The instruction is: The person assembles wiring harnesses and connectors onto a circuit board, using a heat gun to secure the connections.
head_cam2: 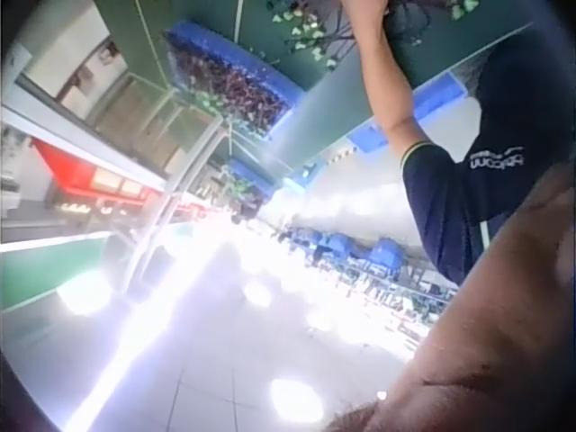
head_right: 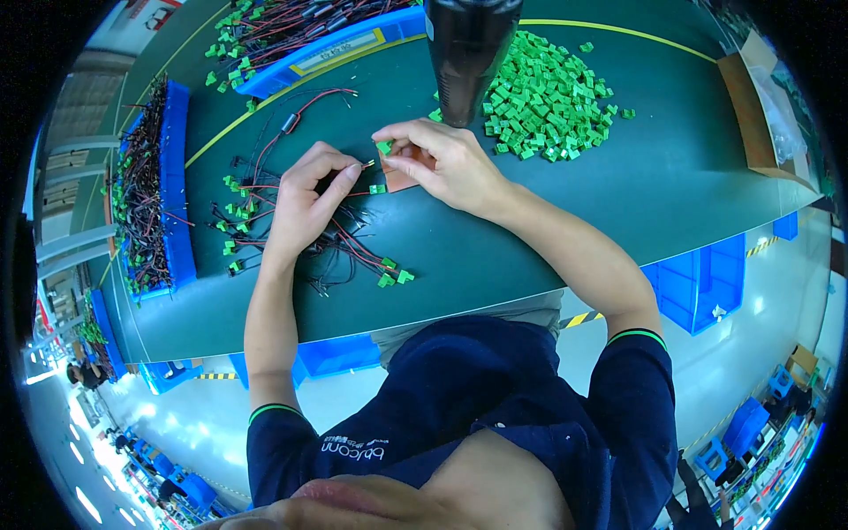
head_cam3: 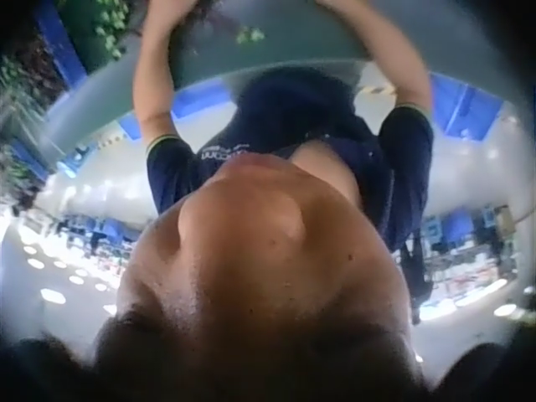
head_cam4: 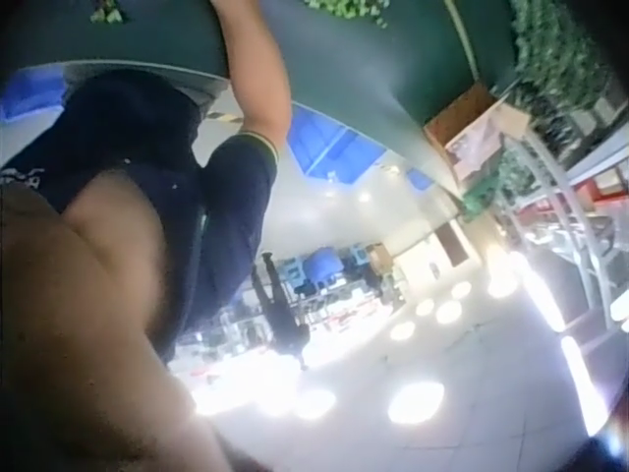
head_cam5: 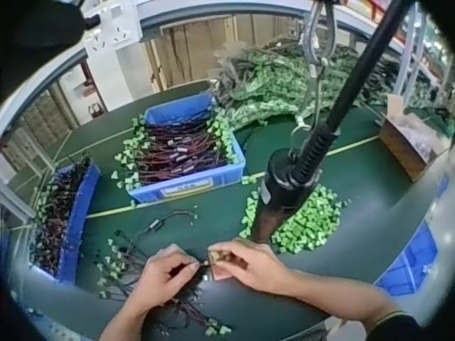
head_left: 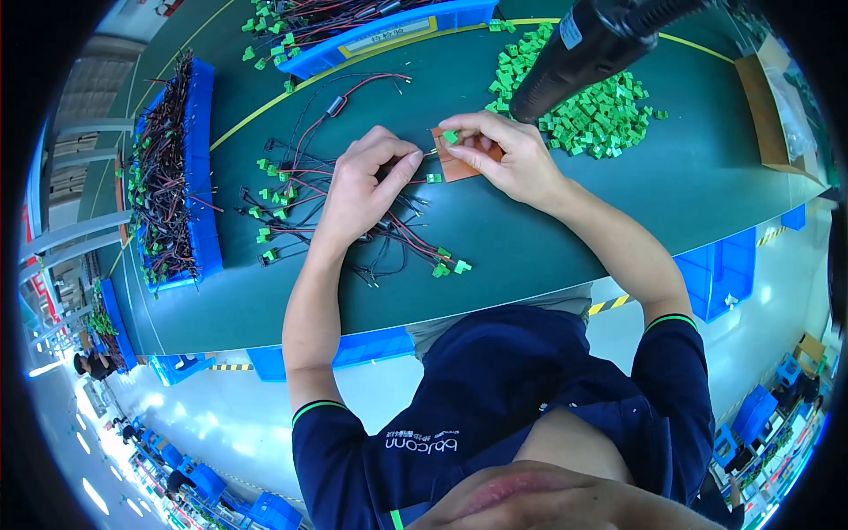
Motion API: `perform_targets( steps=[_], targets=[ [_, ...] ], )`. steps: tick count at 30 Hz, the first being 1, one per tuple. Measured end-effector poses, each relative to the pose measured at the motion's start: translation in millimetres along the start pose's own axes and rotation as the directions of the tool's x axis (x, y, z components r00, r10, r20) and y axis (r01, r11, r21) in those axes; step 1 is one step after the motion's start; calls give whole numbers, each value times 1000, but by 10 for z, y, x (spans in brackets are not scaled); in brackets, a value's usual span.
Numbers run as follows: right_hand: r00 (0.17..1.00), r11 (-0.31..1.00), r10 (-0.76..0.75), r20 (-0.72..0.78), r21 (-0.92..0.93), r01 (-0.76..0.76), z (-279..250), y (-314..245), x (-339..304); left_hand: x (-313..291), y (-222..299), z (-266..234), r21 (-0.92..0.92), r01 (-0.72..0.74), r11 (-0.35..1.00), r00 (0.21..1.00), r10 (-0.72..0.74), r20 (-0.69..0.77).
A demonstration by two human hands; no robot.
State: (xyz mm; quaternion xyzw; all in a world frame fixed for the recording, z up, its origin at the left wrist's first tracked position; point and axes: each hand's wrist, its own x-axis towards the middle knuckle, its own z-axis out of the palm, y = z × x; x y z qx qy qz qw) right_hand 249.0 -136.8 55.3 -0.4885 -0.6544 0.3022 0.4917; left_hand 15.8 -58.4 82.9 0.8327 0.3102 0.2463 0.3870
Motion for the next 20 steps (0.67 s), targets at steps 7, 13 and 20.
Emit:
perform_targets(
  steps=[7, 13, 20],
  targets=[
    [988, 983, -156, 4, -98, 156, -63, 1, 8, -7, 95, 5, -46, -9, 999, 1000, 9, -4],
    [996, 993, -68, 53, -88, 72, -154, -85, -33, 3, 190, 49, -58, -30, 998, 999, 29, -27],
    [990, 981, -115, 85, -145, 126, -280, -147, -47, 37, 329, 48, -17, -62, 998, 998, 62, -11]
  ],
)
